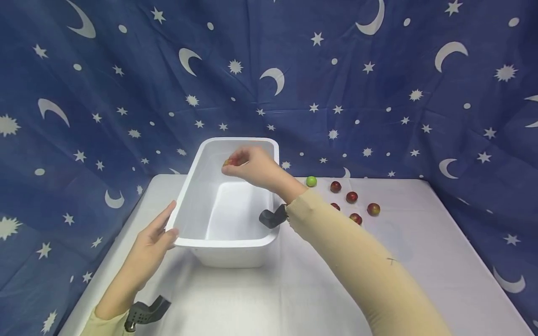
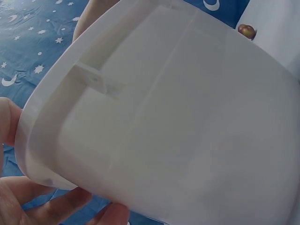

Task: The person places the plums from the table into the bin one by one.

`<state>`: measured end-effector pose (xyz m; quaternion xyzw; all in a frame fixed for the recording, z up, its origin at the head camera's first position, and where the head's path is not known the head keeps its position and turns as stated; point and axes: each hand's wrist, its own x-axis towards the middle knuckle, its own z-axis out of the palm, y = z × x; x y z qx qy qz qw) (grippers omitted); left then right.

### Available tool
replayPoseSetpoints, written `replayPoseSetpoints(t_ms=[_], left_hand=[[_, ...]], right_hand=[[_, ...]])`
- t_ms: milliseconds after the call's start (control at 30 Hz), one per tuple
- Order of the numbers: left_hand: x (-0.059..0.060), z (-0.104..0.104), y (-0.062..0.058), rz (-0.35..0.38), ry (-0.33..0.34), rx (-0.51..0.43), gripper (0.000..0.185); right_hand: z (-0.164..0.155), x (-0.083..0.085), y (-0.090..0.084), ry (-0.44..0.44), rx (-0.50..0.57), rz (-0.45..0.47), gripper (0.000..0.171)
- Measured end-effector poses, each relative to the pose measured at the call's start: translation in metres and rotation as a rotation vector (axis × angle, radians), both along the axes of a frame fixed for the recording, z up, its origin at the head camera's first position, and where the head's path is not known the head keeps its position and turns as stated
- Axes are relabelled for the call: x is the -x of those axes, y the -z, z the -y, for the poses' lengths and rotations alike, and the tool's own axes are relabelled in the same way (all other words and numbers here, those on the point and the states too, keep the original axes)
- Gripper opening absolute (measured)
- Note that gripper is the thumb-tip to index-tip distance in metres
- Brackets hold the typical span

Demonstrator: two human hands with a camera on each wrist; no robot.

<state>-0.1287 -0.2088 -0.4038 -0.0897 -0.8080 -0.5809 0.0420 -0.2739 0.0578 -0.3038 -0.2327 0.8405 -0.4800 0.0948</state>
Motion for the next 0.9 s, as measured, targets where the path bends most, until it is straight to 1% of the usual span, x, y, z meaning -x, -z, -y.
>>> replayPoseSetpoints(t_ms=[167,333,533,900], left_hand=[[0.0,0.0,0.0,-0.008,-0.021,0.019,0.059],[0.0,-0.001,-0.001,-0.003,-0.023,0.014,0.06],[0.0,-0.002,-0.001,-0.002,-0.033,0.027,0.06],[0.0,-0.002,0.001,-0.007,-0.032,0.025,0.06]], right_hand=[[0.009,-0.002,0.008,-0.013,-0.044,0.016,0.03],[0.014,-0.003,0.016,-0.02,-0.064,0.019,0.023],[0.015,-0.002,0.024,-0.028,-0.078,0.045,0.024],[0.016,-0.003,0.025,-0.032,-0.096,0.061,0.027]])
